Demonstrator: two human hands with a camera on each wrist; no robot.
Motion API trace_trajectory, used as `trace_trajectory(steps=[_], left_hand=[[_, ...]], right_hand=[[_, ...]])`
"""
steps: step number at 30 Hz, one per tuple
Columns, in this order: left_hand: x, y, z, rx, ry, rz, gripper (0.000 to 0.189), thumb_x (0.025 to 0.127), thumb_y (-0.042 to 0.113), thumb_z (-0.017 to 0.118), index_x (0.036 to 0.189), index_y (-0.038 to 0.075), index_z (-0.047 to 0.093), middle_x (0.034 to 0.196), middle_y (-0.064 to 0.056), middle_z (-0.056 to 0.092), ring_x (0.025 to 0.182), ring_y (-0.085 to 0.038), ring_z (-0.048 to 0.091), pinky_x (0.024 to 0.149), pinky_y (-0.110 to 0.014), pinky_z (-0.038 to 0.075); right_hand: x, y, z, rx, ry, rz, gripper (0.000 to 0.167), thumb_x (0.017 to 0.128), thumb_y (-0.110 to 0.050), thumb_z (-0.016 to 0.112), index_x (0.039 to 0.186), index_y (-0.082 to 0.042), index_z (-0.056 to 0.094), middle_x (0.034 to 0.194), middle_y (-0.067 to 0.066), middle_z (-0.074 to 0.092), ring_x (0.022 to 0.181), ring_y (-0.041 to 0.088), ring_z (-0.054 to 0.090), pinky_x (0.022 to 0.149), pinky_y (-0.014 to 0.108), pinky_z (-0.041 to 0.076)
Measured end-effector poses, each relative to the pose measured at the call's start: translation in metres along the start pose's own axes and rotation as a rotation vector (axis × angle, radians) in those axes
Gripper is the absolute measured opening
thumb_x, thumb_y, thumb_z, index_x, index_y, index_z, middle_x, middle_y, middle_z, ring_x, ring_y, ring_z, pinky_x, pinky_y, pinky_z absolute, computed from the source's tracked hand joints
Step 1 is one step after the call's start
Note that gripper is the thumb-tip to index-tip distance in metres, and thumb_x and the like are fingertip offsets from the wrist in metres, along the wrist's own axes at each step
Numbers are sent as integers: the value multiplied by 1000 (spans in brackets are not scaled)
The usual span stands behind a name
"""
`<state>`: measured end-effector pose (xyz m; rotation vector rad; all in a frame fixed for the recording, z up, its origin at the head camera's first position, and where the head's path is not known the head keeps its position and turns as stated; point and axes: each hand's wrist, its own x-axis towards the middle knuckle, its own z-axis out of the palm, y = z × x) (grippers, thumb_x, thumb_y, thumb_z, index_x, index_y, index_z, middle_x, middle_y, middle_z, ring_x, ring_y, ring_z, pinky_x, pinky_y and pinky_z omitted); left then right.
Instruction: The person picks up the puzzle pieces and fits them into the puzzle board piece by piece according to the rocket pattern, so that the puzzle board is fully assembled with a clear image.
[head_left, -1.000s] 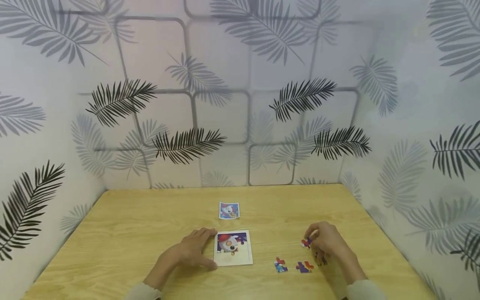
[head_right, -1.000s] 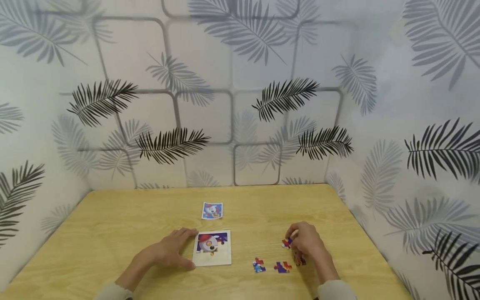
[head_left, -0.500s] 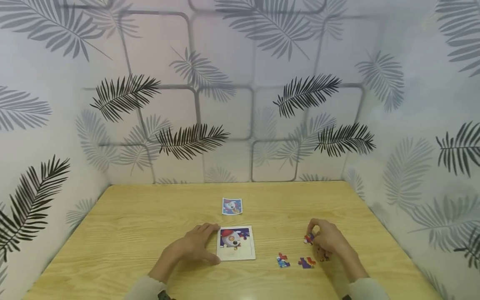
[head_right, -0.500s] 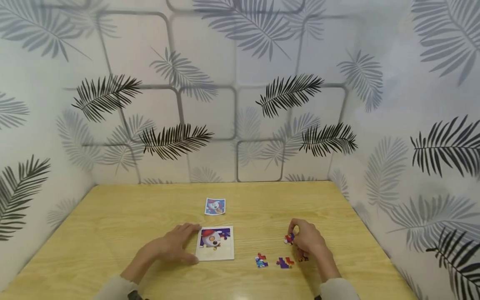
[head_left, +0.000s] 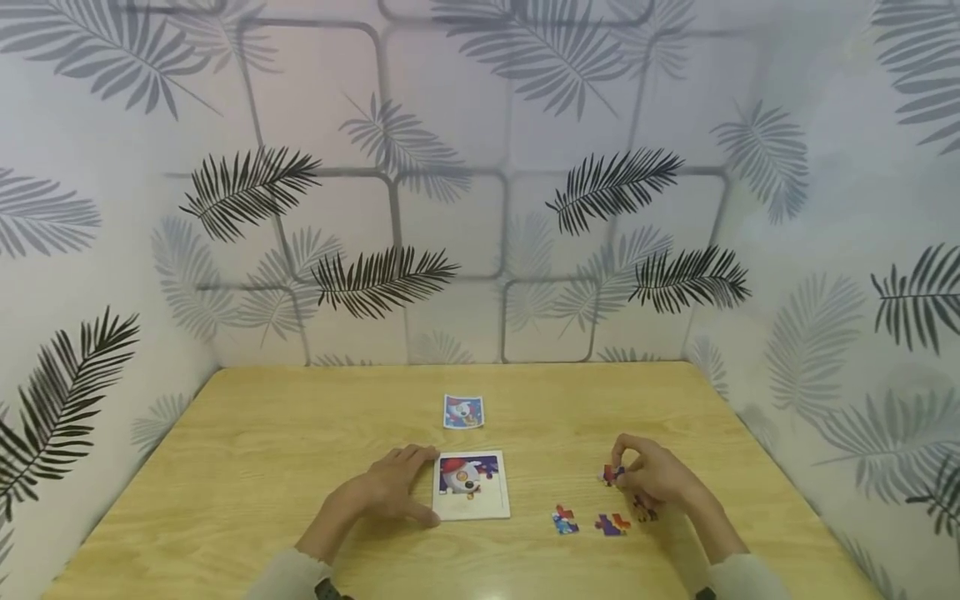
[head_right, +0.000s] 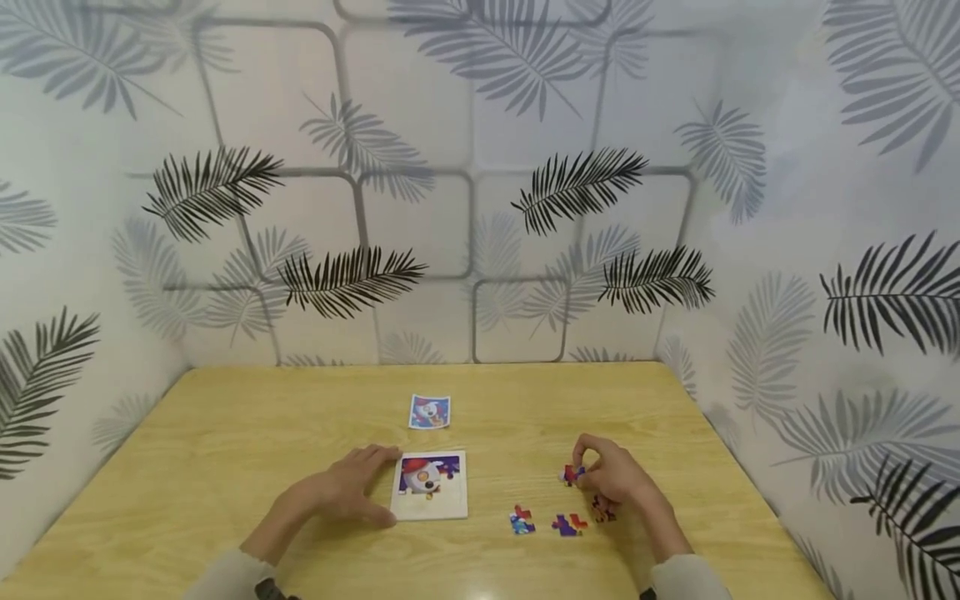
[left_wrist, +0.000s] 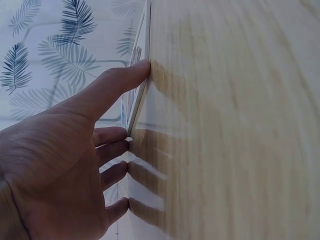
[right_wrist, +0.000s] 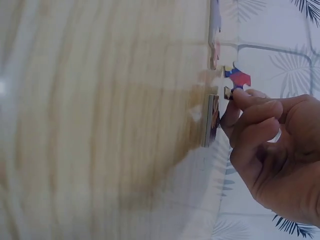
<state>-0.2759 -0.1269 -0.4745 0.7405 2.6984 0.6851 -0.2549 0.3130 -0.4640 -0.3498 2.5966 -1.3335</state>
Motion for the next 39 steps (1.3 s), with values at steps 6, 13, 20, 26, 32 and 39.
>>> trace_trajectory(steps=[6,13,20,26,32,39], left_hand=[[-6,4,0,-5,3,-11,97,78,44,89,154,8,43,156,-17,44,146,-48,36,119,-67,30],[-6,5,-2,-14,4,-5,96,79,45,89,154,7,43,156,-18,43,146,-50,35,118,-69,29],[-3,-4,6,-14,5,14,97,79,50,86,155,9,41,157,-17,43,147,-50,34,119,-70,26],[-3,-1,2,-9,5,5,98,78,48,88,154,7,42,156,-17,44,146,-48,36,118,-69,29],[-3,1,2,-16,-4,17,97,80,47,87,155,7,41,157,-18,42,146,-49,34,119,-69,27],[-2,2,0,-33,-1,2,98,79,45,88,155,6,40,157,-18,43,146,-48,35,119,-69,27]], right_hand=[[1,-3,-1,131,-66,-1,12,101,2,56,114,0,57,72,13,61,43,9,39,41,21,36],[7,-16,6,193,-22,-10,17,103,-6,61,119,-1,60,76,14,63,42,7,35,41,22,33],[11,-24,21,267,4,-7,22,102,-7,63,123,2,61,66,4,51,43,7,32,42,21,30],[16,-30,30,304,8,-19,25,103,-9,63,125,2,60,68,2,51,44,5,30,43,20,28],[21,-38,41,291,16,-17,23,103,-8,63,125,0,62,72,4,55,48,8,34,47,21,32],[34,-53,54,260,0,-36,20,103,-7,61,122,-2,64,73,6,54,49,10,36,47,23,34]])
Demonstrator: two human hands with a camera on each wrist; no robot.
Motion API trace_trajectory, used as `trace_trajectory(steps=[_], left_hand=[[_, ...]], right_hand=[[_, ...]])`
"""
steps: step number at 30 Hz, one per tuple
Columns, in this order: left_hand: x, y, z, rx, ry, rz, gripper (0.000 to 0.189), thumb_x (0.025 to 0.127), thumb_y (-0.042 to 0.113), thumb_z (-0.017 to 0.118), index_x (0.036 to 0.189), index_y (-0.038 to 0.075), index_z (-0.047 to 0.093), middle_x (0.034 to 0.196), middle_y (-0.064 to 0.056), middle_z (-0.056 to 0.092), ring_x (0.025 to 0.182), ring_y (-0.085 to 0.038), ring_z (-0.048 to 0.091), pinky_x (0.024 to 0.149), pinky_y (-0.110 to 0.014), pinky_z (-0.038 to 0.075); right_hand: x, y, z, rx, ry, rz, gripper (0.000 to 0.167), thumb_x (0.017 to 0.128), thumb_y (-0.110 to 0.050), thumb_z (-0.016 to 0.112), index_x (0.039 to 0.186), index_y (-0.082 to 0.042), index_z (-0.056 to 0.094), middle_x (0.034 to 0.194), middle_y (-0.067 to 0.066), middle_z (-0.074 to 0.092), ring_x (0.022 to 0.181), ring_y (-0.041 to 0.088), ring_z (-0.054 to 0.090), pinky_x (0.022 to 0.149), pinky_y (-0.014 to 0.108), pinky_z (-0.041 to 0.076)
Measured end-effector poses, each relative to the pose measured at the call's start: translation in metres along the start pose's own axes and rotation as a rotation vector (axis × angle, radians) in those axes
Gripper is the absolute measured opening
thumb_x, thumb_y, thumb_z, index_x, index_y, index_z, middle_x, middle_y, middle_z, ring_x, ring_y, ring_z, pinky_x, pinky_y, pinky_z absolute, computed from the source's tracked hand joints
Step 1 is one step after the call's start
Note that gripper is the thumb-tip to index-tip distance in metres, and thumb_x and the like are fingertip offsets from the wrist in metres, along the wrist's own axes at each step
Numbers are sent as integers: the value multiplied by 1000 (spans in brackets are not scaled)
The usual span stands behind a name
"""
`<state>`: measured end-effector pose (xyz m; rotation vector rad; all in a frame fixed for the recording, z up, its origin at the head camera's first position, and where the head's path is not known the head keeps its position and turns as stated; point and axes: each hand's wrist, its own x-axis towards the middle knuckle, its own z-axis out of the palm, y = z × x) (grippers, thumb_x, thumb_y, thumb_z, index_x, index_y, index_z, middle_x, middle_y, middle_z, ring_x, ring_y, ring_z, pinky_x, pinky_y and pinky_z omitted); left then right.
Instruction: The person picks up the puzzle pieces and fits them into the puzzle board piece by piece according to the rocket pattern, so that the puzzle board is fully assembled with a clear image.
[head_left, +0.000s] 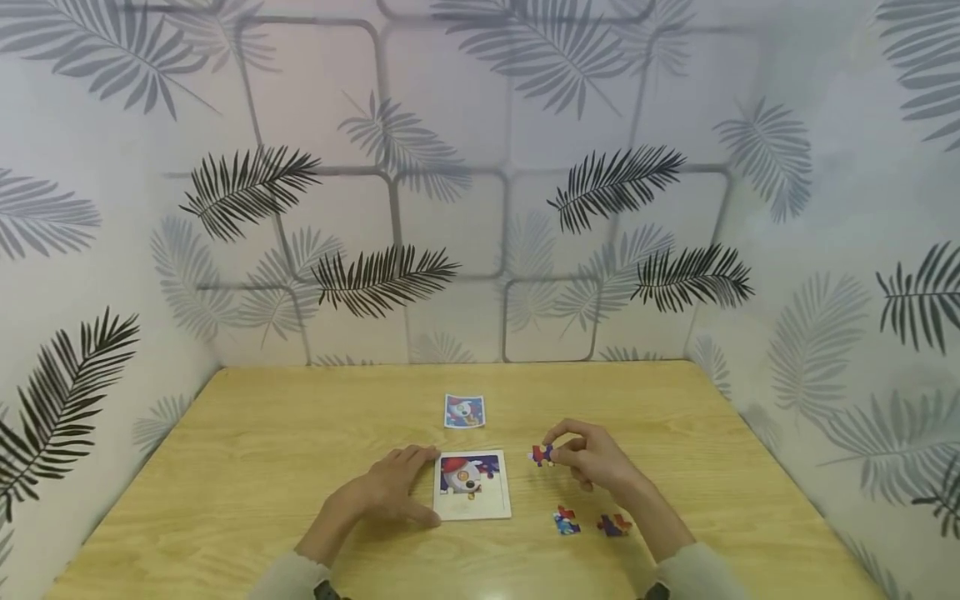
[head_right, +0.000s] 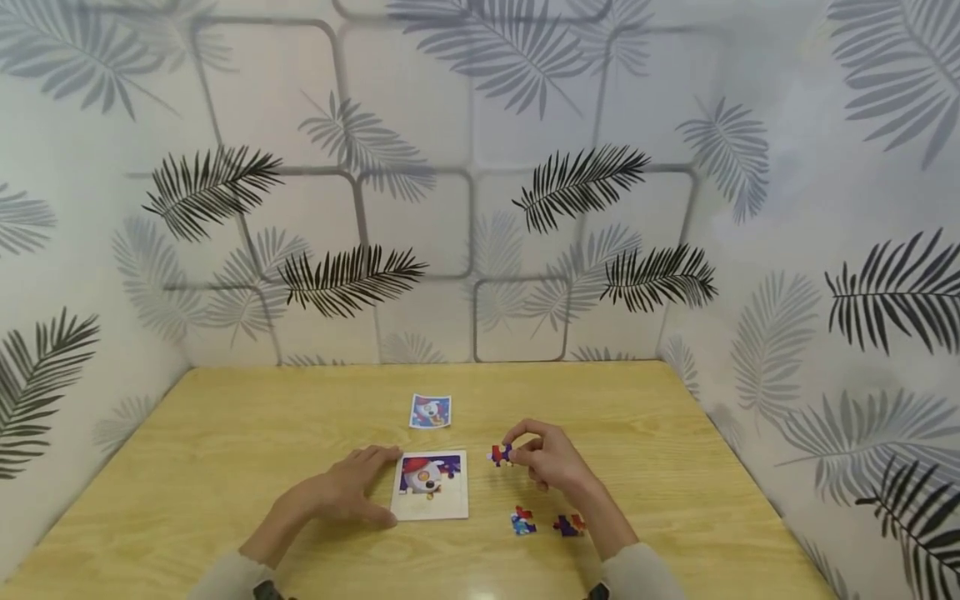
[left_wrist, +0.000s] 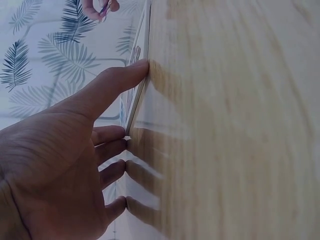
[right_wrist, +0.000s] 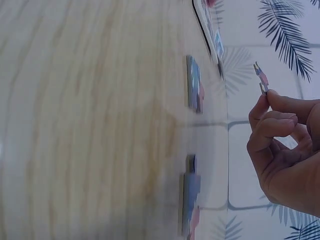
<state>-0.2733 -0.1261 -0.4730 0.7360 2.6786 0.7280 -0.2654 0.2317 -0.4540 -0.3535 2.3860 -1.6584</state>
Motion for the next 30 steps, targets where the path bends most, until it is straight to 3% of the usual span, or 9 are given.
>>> trace_trajectory(steps=[8,15,21,30], left_hand=[[7,-10,4,16,13,17,98,79,47,87,156,10,41,157,-16,42,146,-47,35,118,-70,28],[1,-5,1,13,-4,9,98,80,47,87,156,9,40,158,-16,41,147,-47,34,120,-69,26],[4,-11,4,6,10,31,97,80,48,87,156,9,40,160,-15,40,148,-45,33,121,-67,25],[-2,-3,-4,-4,-18,9,96,82,43,87,157,8,39,159,-17,40,148,-47,33,121,-68,25]], right_hand=[[10,-6,15,-5,30,20,19,101,-5,62,120,-3,65,72,8,55,48,11,35,45,24,32],[18,-6,31,-10,30,34,18,101,-3,62,118,-1,66,98,23,69,49,8,35,45,22,33],[27,-11,45,-20,21,48,15,100,-2,63,114,-1,68,94,21,69,49,8,35,44,21,32],[33,-9,60,-37,-28,57,12,99,-2,63,111,-1,68,87,17,67,48,9,33,43,22,27]])
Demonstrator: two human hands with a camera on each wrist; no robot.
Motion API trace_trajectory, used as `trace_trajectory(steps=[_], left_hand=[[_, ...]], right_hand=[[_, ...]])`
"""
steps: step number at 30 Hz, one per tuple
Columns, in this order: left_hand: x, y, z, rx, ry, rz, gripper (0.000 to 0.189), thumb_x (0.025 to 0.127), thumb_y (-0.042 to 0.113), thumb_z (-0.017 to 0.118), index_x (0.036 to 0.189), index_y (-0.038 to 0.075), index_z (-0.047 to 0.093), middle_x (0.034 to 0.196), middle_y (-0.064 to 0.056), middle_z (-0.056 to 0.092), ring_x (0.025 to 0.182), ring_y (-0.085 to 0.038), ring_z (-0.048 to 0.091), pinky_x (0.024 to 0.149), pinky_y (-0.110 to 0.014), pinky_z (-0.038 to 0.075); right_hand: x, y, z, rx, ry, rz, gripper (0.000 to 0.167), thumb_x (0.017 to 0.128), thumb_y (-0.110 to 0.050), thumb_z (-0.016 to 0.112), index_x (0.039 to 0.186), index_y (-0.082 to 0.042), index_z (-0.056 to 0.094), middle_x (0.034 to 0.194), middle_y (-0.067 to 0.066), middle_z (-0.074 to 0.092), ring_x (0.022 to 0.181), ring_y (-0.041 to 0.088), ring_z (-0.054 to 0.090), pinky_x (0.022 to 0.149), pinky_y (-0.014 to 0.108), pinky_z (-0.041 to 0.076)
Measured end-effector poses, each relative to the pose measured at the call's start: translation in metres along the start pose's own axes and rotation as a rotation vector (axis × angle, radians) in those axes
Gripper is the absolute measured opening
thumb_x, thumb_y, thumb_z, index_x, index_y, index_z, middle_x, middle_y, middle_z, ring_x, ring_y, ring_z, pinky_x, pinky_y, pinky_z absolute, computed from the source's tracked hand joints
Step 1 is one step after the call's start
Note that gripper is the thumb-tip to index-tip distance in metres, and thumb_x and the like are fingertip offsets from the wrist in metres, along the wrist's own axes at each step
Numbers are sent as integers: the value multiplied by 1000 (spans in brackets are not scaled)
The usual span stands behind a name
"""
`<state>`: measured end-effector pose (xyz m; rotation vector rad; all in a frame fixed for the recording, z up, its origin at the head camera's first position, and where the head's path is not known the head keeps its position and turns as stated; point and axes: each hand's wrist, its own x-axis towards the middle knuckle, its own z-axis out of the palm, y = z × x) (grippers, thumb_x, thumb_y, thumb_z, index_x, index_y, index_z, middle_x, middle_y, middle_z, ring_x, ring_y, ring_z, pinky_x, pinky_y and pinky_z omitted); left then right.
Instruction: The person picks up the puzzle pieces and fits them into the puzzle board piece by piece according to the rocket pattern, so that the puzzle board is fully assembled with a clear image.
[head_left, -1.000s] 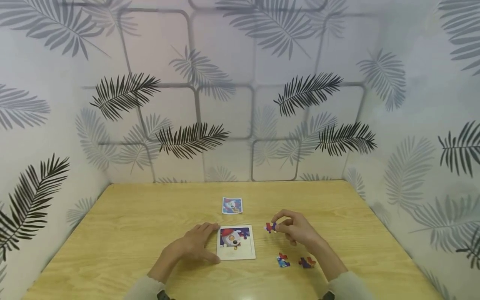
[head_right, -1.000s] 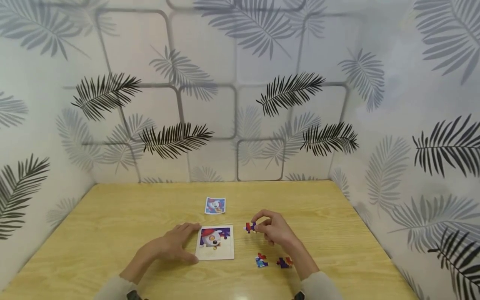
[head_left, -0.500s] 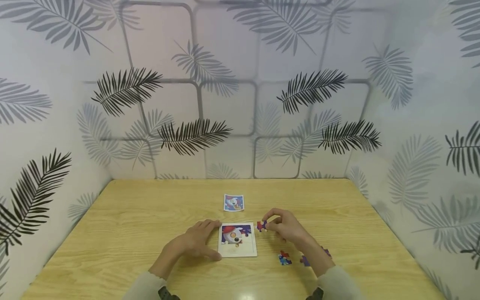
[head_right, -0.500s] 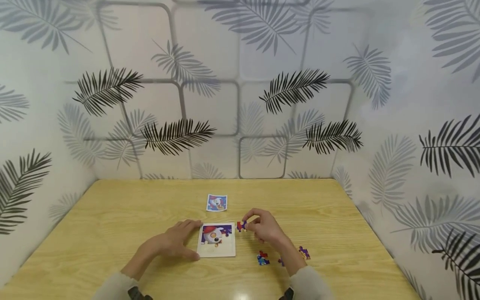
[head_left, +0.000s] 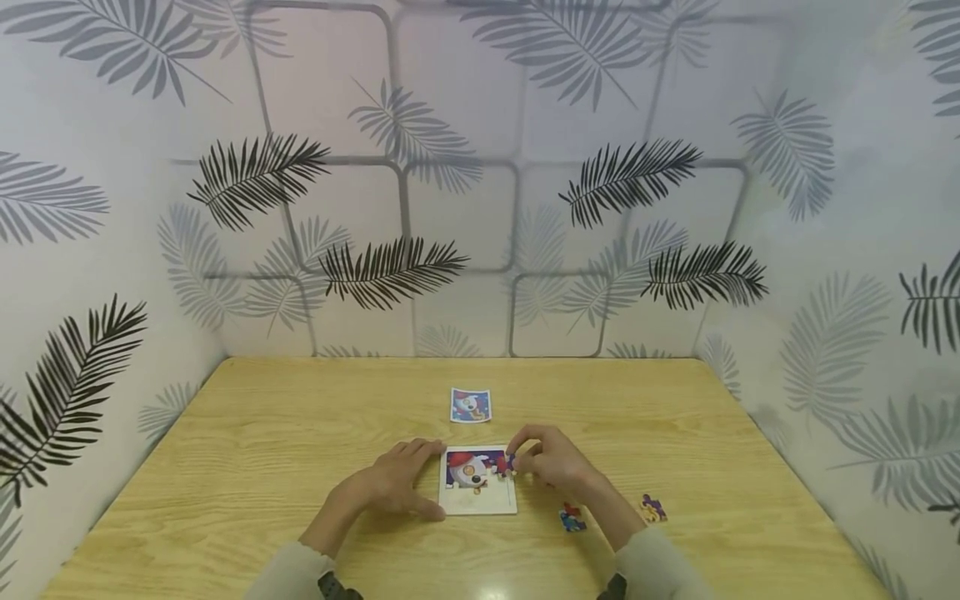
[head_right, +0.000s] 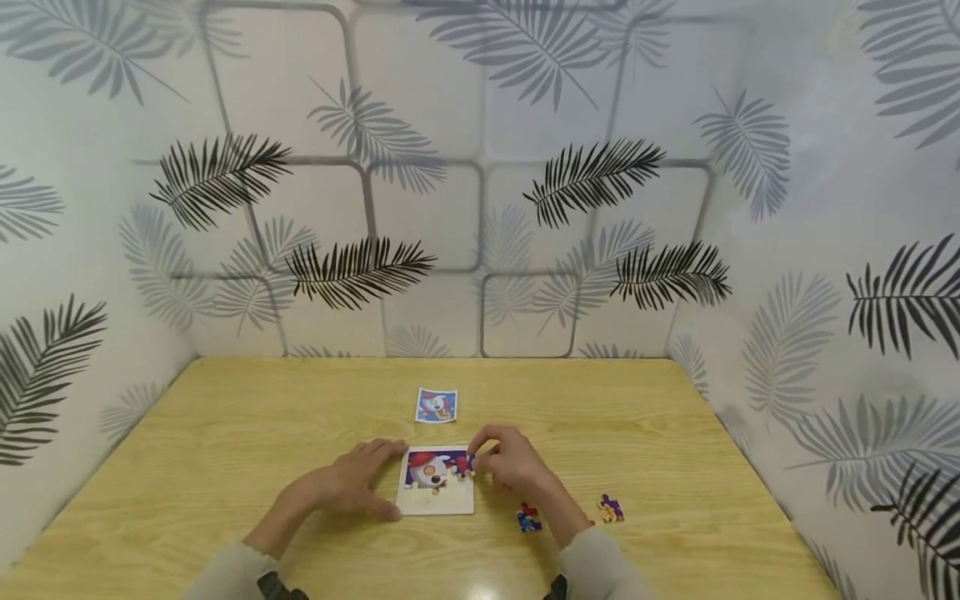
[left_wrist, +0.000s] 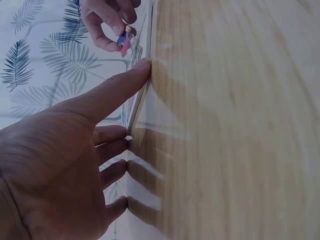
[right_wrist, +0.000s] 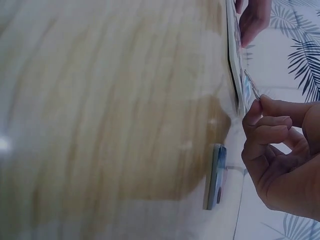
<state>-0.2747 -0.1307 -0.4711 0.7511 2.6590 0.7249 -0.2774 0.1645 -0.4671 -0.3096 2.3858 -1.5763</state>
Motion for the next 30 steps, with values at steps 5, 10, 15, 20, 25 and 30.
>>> trace_trajectory(steps=[5,10,15,20,25,30], left_hand=[[0,0,-1,-1,5,-4,96,81,43,88,156,8,40,159,-16,41,148,-46,33,121,-67,26],[1,1,0,-3,8,-4,95,81,43,88,156,7,41,157,-16,42,147,-45,35,121,-67,26],[0,1,0,9,-1,-11,95,82,44,87,156,8,40,158,-16,42,148,-46,34,121,-66,27],[0,0,2,5,9,-7,95,81,43,87,156,8,41,157,-16,43,147,-47,34,120,-67,28],[-1,0,3,19,9,-9,95,82,44,87,156,8,40,157,-15,43,147,-46,35,120,-67,28],[-1,2,1,10,13,-16,96,81,45,87,156,8,40,157,-15,43,148,-46,33,121,-66,27]], right_hand=[[4,1,5,-37,3,13,9,97,-5,67,106,-4,70,88,11,69,47,9,34,42,21,29],[5,0,7,-76,15,23,7,96,-6,68,103,-6,70,85,9,69,47,9,35,42,21,30],[4,-2,8,-49,-1,22,8,96,-4,67,104,-4,70,84,10,68,47,9,34,42,21,30],[4,-1,13,-107,5,-17,6,93,-4,71,100,-4,71,83,6,68,50,9,37,44,21,32],[4,-1,19,-219,30,-93,7,89,0,75,92,-4,71,79,3,67,55,10,48,46,21,39],[5,-4,23,-340,53,-188,12,85,5,77,86,-4,69,74,2,68,61,11,57,49,21,44]])
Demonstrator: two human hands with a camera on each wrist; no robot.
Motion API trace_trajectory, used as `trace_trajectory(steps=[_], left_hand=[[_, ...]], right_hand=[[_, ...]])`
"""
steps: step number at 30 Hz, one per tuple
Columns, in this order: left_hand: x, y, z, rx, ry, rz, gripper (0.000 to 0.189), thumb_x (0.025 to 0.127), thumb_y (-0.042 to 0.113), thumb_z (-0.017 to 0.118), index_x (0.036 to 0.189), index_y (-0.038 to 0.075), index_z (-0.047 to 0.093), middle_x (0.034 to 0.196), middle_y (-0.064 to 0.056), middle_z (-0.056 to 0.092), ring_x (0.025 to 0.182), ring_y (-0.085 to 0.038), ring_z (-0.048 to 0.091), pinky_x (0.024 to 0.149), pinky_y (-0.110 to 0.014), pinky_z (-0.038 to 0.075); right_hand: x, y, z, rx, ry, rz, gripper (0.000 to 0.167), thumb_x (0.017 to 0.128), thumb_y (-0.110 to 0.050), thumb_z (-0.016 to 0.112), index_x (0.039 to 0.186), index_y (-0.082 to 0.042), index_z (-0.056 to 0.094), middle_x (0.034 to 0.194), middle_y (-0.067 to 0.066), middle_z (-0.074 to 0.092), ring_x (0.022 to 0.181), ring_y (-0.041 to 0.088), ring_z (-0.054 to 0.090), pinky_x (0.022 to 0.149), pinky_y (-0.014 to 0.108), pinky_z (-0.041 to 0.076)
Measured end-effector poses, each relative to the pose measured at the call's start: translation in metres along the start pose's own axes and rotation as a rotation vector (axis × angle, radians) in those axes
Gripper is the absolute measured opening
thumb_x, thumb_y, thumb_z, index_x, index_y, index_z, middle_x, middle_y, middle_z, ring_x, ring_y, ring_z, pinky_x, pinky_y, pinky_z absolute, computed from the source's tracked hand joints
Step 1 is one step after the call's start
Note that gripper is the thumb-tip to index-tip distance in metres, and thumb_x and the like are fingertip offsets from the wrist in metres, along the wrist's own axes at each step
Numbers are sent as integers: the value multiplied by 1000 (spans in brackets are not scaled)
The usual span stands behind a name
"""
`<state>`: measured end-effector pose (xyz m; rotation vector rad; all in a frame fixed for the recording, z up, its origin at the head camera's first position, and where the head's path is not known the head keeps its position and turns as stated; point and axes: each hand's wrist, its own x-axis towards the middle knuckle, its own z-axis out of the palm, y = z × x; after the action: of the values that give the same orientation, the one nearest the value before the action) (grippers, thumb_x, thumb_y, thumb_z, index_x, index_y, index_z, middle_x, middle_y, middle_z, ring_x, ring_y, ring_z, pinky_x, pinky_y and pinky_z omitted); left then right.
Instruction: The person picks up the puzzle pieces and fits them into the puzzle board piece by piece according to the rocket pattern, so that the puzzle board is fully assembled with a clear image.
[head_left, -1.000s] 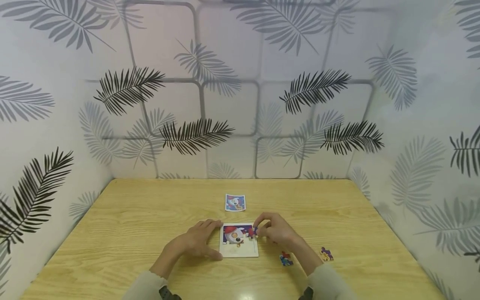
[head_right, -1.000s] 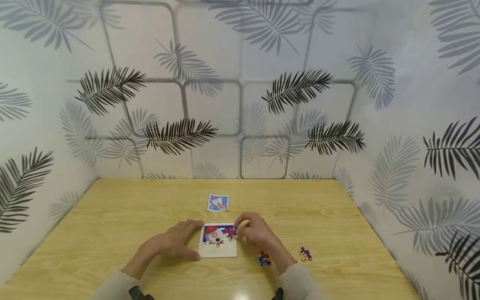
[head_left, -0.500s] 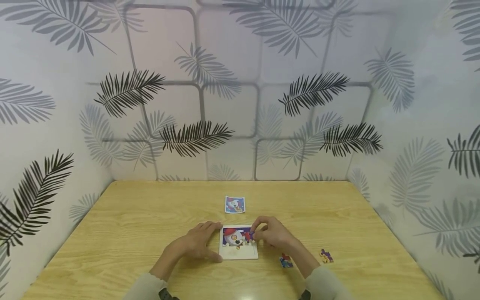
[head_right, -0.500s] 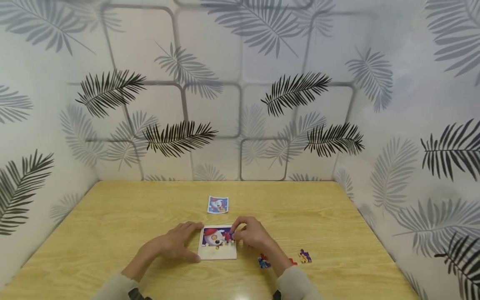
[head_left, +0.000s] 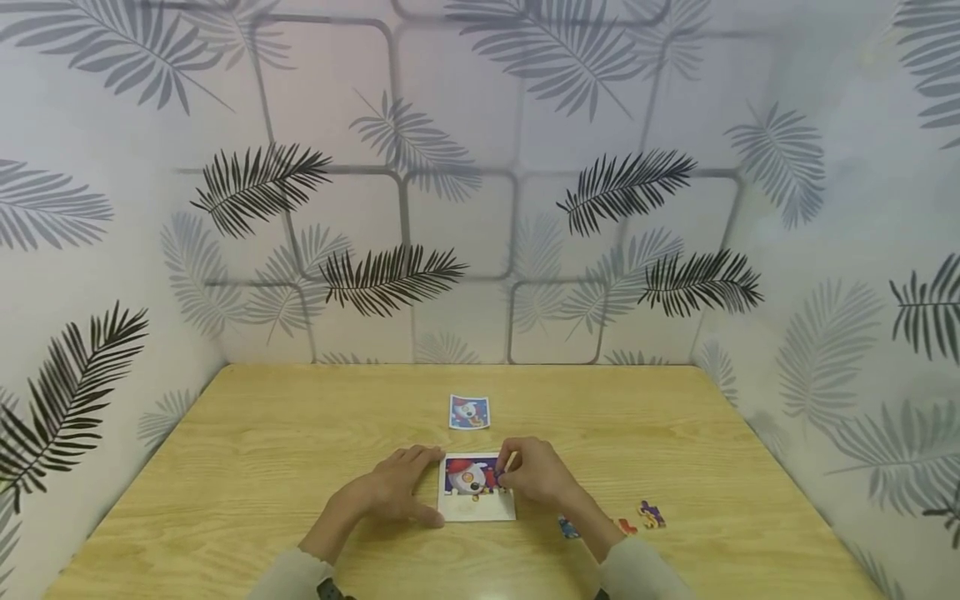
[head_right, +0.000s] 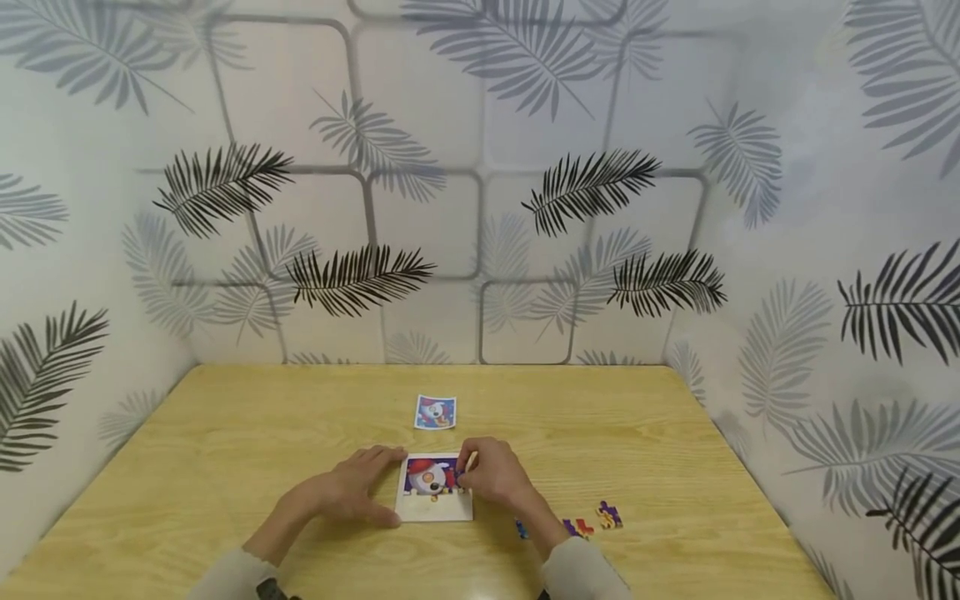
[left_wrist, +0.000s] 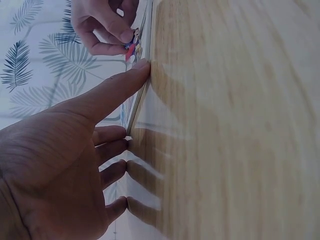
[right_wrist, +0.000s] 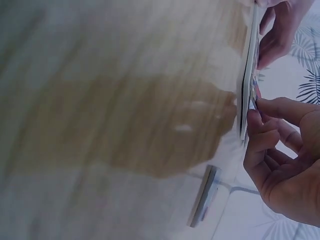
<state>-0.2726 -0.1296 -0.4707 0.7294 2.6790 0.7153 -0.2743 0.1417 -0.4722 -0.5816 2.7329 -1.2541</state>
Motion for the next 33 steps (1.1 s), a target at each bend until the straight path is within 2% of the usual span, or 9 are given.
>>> trace_trajectory(steps=[10,16,21,27,33], left_hand=[[-1,1,-1,5,-14,2,95,82,46,87,156,8,41,156,-15,43,147,-45,35,120,-66,28],[7,-14,8,-13,1,14,98,80,50,87,157,11,40,158,-13,42,148,-45,33,120,-67,27],[13,-24,15,-26,11,36,101,78,55,86,157,11,40,158,-14,42,148,-47,32,120,-69,24],[6,-13,9,-8,2,25,99,80,52,85,158,11,39,158,-13,42,148,-45,33,121,-67,26],[2,-2,1,15,-1,30,96,82,45,87,156,7,40,155,-15,44,145,-48,36,119,-67,29]], right_hand=[[-1,-6,2,-154,25,-82,17,81,6,79,78,-6,68,69,0,65,62,10,54,51,20,41],[2,-3,3,-181,20,-79,16,82,5,79,79,-8,70,68,-2,61,62,9,50,51,20,37],[0,-3,5,-211,15,-58,18,81,4,80,76,-11,71,74,-3,66,67,10,53,56,23,42],[-1,-7,4,-262,18,-41,19,81,3,80,73,-12,74,79,-4,68,69,11,54,57,23,44],[-2,-10,0,-238,-2,-26,12,81,2,83,80,-9,78,85,0,72,77,13,58,66,30,53]])
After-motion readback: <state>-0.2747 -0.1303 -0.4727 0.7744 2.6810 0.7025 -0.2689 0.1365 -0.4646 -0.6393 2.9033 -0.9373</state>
